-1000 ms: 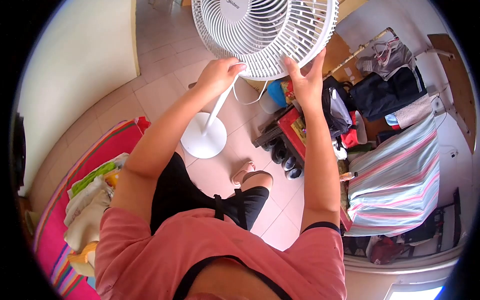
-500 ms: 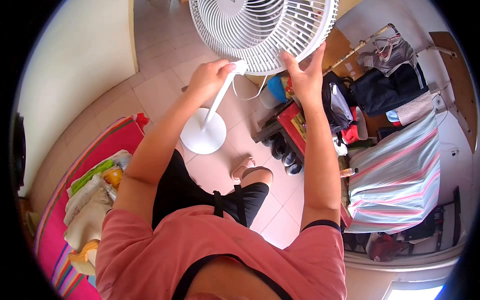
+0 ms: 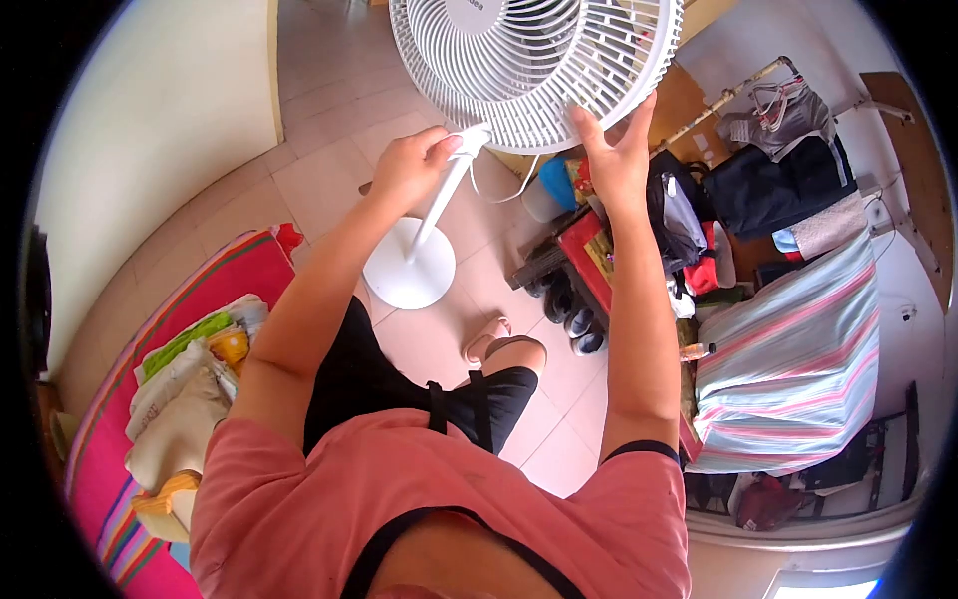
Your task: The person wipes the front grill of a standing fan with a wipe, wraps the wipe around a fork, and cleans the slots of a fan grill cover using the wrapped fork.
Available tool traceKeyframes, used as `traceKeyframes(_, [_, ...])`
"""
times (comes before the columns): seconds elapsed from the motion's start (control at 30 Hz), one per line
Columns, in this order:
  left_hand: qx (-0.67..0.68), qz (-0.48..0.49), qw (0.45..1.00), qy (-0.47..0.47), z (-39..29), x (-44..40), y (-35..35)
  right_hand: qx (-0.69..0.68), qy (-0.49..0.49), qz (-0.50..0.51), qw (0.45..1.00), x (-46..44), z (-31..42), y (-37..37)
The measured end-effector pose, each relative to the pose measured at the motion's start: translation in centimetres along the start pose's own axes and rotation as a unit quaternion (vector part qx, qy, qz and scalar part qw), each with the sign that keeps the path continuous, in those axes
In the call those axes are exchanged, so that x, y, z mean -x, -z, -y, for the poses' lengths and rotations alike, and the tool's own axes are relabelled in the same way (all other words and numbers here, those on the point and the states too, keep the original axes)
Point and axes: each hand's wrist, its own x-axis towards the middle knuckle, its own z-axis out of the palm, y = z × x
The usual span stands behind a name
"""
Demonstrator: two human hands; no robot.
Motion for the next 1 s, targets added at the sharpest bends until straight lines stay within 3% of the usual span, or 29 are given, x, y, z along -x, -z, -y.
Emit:
traceKeyframes(0.3, [-0.045,0.021,0.999,-0.022,-1.5,-1.9,-0.1,0.005,0.013,0.005,1.000,0.0,-0.4,0.1])
traceKeyframes(0.47, [-0.048,0.013,0.995,-0.082,-2.1,-4.9,-0.6,-0.006,0.005,0.009,1.000,0.0,-0.1,0.1])
traceKeyframes(0.7, [0.010,-0.046,0.999,-0.025,-1.7,-3.0,-2.4,-0.009,0.015,0.013,1.000,-0.2,0.0,-0.2])
traceKeyframes(0.8, [0.033,-0.054,0.998,-0.025,-0.7,-1.8,-3.4,0.003,-0.017,0.013,1.000,0.0,0.2,0.0])
traceKeyframes(1.0, [0.029,-0.045,0.998,-0.042,1.2,1.1,-2.6,0.006,0.010,0.006,1.000,0.0,-0.5,0.3])
